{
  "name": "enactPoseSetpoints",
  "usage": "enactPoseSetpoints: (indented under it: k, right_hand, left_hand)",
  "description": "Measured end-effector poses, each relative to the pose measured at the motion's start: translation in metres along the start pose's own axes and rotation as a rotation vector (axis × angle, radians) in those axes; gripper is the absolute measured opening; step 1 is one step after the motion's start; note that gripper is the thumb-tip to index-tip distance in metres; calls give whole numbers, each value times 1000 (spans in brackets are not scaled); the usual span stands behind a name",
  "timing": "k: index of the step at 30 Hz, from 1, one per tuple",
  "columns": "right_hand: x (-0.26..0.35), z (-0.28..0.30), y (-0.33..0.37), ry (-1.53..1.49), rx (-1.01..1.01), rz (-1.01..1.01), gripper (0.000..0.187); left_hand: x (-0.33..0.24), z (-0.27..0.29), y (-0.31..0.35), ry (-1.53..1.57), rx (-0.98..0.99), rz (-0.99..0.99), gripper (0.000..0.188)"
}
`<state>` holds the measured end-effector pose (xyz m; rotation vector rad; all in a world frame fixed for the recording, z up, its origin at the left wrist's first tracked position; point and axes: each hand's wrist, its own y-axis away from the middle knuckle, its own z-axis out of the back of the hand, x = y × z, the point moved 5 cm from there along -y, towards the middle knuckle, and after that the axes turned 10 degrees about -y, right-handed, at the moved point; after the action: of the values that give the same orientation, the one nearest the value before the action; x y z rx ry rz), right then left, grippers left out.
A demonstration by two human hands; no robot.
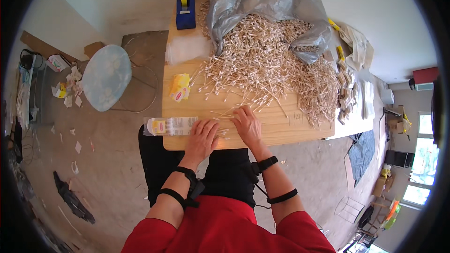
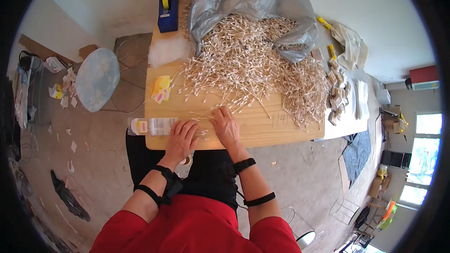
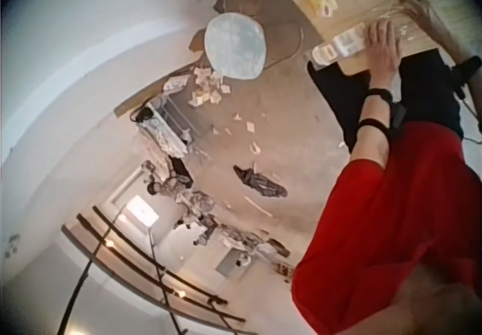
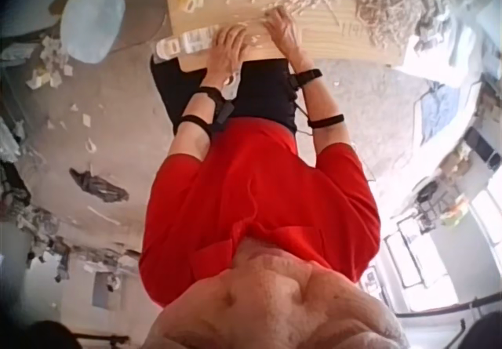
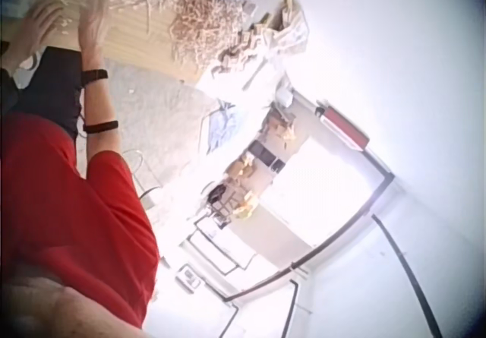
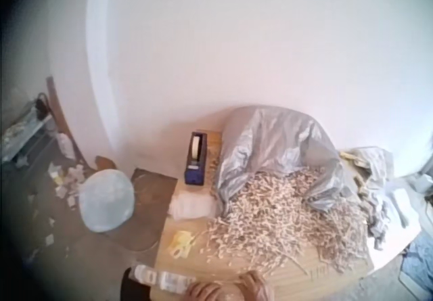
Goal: Packing cotton swabs into small plastic containers for production.
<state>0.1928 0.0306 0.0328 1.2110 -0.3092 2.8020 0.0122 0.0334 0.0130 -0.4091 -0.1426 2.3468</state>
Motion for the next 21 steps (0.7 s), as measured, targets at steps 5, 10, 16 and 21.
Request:
enactPoseSetpoints:
  k: [5,10,16,21]
  right_hand:
    - [4,-9,-4,12,56,75,15]
    - [-8,-7,7,63,49,49,13]
    - [-6,5,21,-72,6,88,10]
    - [-7,-5,31,-88,-16,90,8]
  left_hand:
    - [0,0,1,-1,14,-10,46]
    - [0,-2,3,-3,17,-12,47]
    - [-1,-2,6,-17,27,-11,45]
    - [-9,-2,3,-27,-9,-72,50]
